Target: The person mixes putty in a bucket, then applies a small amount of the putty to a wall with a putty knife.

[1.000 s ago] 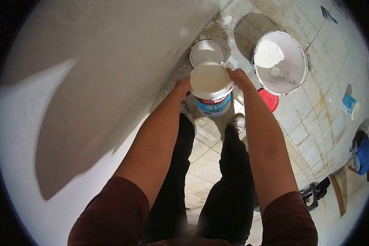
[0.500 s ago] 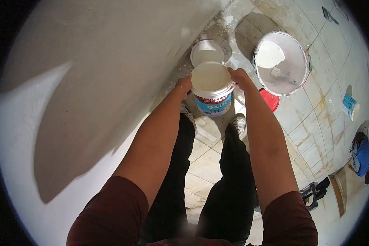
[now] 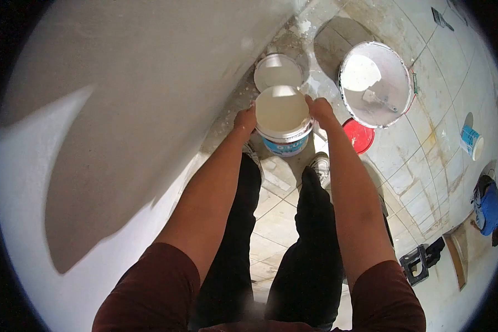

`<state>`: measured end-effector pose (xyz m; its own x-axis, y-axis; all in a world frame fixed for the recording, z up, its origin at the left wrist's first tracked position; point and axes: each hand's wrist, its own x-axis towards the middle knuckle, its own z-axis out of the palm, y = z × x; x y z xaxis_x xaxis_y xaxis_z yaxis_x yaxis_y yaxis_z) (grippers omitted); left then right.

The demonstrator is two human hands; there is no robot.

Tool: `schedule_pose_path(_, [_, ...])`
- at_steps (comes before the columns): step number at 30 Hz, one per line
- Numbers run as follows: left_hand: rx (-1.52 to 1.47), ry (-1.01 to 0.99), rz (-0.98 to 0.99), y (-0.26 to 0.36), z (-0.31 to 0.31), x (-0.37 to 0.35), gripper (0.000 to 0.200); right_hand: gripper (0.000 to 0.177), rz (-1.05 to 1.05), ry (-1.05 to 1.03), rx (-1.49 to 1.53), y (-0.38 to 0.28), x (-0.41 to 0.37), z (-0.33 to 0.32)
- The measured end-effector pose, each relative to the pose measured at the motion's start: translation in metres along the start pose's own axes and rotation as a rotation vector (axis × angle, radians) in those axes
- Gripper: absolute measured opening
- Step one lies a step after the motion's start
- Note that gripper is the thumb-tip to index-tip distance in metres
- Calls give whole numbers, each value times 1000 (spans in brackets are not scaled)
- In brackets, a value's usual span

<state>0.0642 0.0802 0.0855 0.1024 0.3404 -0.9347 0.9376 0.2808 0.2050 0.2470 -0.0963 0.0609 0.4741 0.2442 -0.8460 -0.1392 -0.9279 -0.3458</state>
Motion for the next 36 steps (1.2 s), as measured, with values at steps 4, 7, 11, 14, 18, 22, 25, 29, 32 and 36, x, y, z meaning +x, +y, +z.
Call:
schedule_pose_path(4, [227,307,422,-34,12,4,54,61,-115,123,-6,3,-27,5])
schedule_pose_path(7, [-7,378,387,-26,17,-20,56,57,-180,190,50,6,-42,9])
schedule_pose_path(11, [-95,421,423,-23,19,-57,48,50,-221,239,81,11,-67,10])
schedule_pose_path(14, [-106,480,506,-42,27,-69,46,43,-293,344,302,57,-63,38])
schedule_pose_path(18, [-85,429,499,-63,30,-85,41,39,-245,242,417,48,-112,22])
schedule_pose_path(22, [-21,430,522,-68,32,-109,40,45,-197,234,371,61,-128,27])
schedule_pose_path(25, [-90,370,528,-79,34,-124,42,45,-211,226,443,72,-149,28])
schedule_pose_path(29, [-132,331,510,-93,38,-139,42,38,-157,259,392,70,-181,23])
schedule_pose_path(32, [-80,329,539,-82,31,-177,39,41,-268,324,320,96,-191,36])
schedule_pose_path(36, [-101,333,624,-84,20,-215,35,41,-267,358,553,79,-245,20])
